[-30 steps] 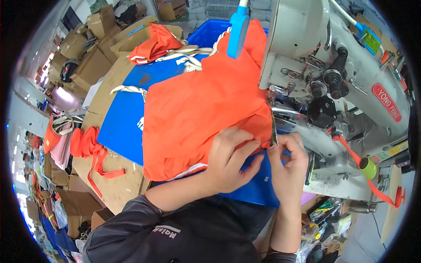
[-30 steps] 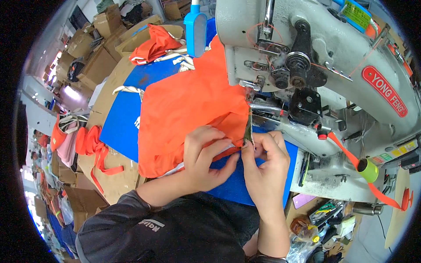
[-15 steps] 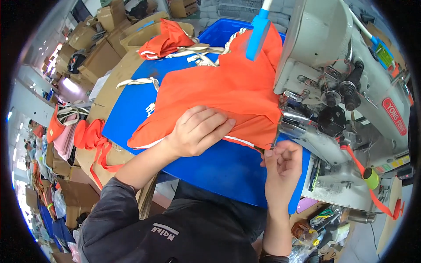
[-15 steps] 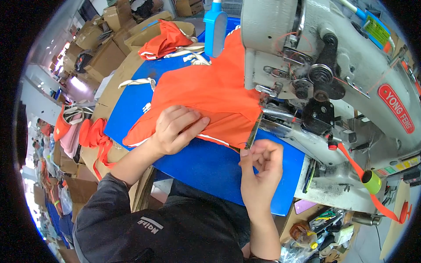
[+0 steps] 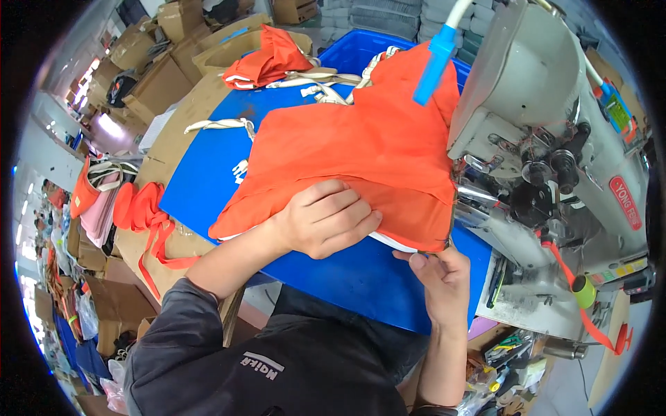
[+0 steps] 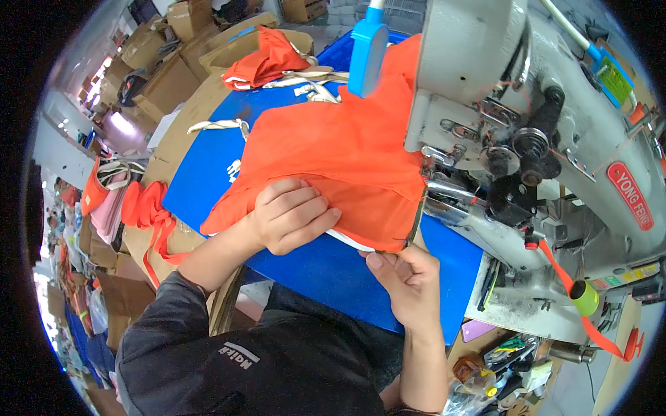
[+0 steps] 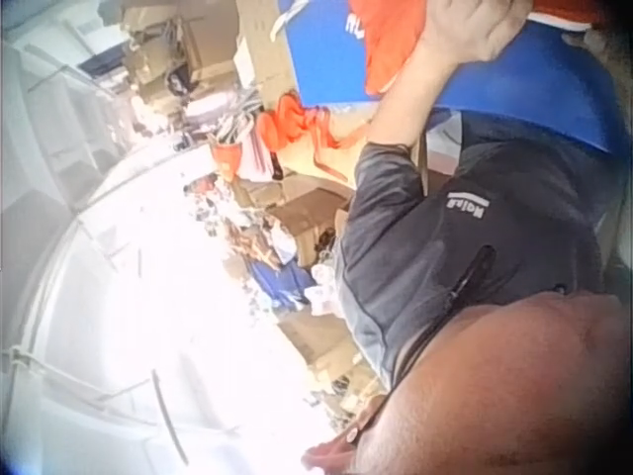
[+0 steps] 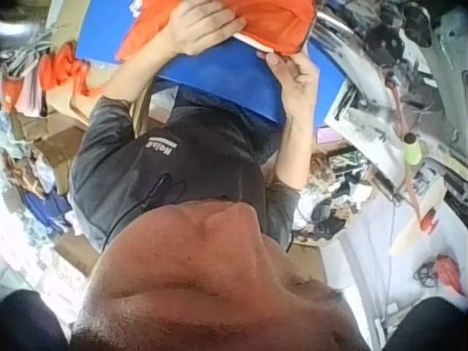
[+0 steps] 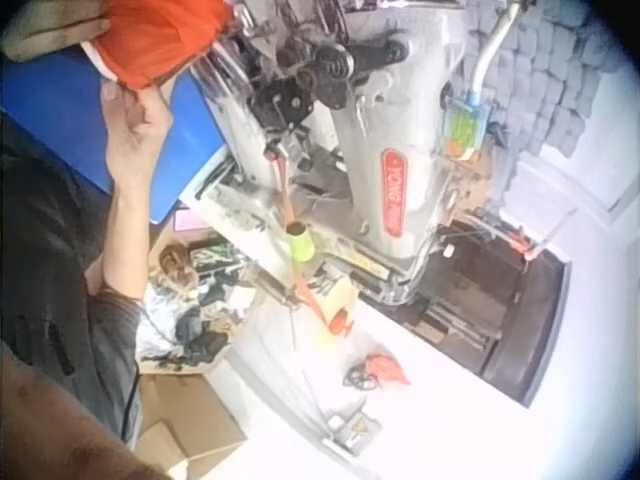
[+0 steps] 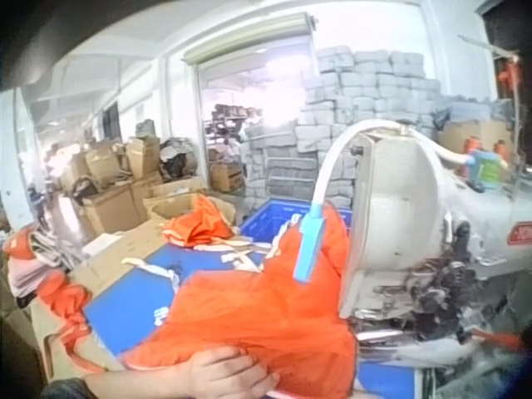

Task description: Sewing and assembling orange fabric components using an industrial sewing machine in a workshop.

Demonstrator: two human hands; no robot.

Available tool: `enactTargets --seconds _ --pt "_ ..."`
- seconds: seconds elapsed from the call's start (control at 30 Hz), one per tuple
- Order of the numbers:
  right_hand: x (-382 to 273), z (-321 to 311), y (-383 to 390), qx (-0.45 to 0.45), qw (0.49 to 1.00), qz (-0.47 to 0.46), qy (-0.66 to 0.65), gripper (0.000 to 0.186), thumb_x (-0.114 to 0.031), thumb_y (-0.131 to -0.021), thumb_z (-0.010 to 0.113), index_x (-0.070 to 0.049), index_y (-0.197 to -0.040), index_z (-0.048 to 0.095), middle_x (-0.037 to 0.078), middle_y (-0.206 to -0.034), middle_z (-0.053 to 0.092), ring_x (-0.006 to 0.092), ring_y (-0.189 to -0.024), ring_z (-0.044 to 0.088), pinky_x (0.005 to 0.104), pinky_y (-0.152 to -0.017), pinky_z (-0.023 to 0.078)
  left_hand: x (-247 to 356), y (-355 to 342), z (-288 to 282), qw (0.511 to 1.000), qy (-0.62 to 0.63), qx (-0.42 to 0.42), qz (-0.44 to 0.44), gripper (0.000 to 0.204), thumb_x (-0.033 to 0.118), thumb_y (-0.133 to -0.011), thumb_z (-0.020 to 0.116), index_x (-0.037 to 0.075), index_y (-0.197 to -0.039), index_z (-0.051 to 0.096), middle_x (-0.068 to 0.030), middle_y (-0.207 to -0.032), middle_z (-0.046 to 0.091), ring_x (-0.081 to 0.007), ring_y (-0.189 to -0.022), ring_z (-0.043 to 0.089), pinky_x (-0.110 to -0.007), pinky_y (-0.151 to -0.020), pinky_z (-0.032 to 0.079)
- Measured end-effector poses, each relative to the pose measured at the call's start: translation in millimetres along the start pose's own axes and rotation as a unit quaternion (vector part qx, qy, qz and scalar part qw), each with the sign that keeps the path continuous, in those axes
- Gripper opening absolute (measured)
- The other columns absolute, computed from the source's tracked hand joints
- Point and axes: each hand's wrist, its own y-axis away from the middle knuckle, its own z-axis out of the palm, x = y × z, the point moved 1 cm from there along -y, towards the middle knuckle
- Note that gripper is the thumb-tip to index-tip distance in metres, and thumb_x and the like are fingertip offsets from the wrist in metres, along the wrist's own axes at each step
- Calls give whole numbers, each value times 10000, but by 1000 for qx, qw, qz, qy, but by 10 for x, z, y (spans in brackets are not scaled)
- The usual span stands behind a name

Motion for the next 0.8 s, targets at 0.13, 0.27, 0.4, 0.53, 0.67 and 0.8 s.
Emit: enactTargets --seconds 0.13,0.27,0.4,0.53,0.67,0.8 --pt "-3 75 -11 29 998 -46 36 255 117 -875 606 50 -1115 658 127 -1254 542 176 -1020 628 346 -874 559 3 -57 -50 999 26 -36 -20 239 115 -748 640 72 -979 682 -48 -923 628 -206 -848 609 -375 -802 501" --pt "-88 114 32 70 994 -78 27 200 113 -875 612 51 -1054 673 114 -1181 554 178 -1018 616 292 -834 555 123 -313 -132 982 19 -107 -151 322 102 -747 628 42 -1062 655 -89 -992 623 -255 -920 611 -437 -843 485" --pt "-122 251 50 86 991 -71 74 155 109 -884 604 52 -1012 673 100 -1144 564 164 -971 622 272 -803 557 459 -537 11 961 143 -64 -227 471 8 -598 665 36 -1066 621 -119 -1029 600 -297 -869 594 -428 -761 472" --pt "-162 178 94 68 978 -110 166 122 76 -900 611 52 -1019 611 100 -1109 581 146 -909 640 262 -768 559 480 -526 86 953 187 -19 -238 470 3 -578 662 37 -1045 621 -122 -999 601 -297 -831 593 -392 -707 466" --pt "-276 246 100 233 967 -94 36 240 8 -923 623 -12 -1094 456 90 -971 625 115 -783 638 244 -672 555 472 -450 168 950 207 5 -235 477 30 -579 659 31 -1055 618 -118 -986 596 -289 -816 586 -379 -687 455" --pt "-261 90 28 164 981 -18 104 85 7 -947 590 7 -1016 539 51 -900 650 71 -774 614 219 -651 530 546 -591 111 929 244 10 -277 482 48 -588 699 32 -1064 628 -113 -960 607 -291 -776 589 -369 -665 465"
